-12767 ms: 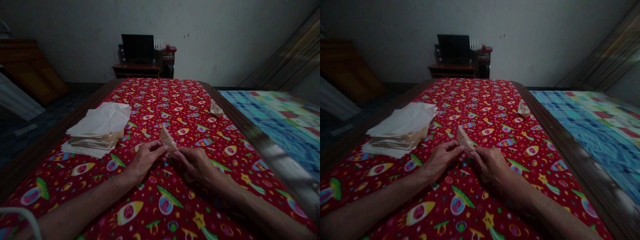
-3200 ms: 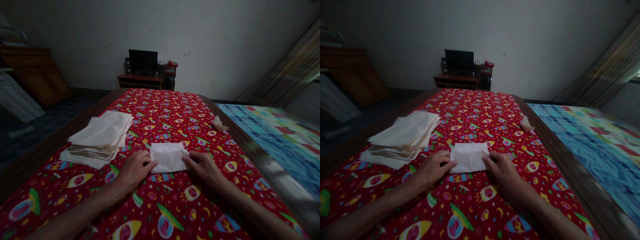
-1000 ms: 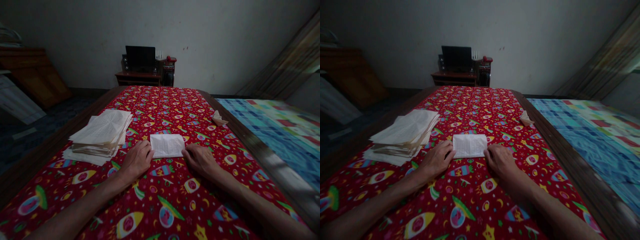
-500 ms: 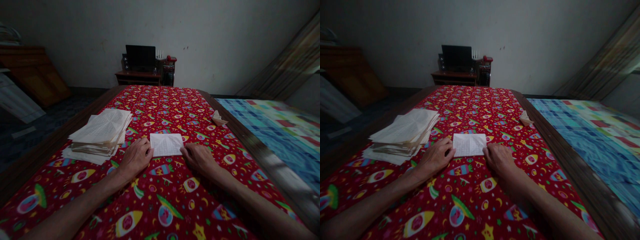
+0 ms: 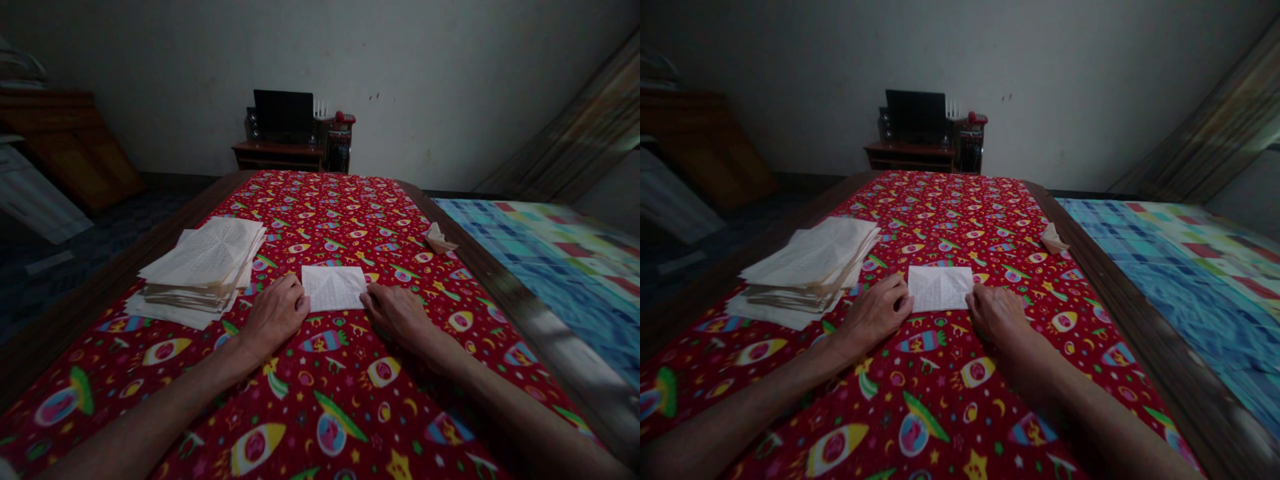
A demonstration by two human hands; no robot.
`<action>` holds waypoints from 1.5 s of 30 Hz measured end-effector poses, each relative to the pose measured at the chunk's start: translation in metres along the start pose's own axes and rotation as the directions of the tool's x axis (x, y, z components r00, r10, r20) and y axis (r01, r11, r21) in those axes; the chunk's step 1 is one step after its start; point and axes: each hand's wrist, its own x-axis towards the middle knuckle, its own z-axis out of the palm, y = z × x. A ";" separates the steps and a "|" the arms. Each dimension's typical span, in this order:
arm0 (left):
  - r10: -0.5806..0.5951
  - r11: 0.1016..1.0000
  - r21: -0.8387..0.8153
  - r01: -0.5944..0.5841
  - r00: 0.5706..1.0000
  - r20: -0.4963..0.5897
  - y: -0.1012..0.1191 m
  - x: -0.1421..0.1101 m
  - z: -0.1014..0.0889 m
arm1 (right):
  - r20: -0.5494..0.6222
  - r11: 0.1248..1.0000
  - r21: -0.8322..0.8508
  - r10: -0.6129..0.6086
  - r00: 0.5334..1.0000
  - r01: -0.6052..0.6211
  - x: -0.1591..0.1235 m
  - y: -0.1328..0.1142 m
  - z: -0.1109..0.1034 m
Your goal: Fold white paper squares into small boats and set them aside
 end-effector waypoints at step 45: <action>0.372 0.919 -0.186 -0.348 0.921 0.117 0.016 0.007 0.002 | -0.054 0.999 0.036 -0.014 0.998 0.016 -0.002 0.000 0.004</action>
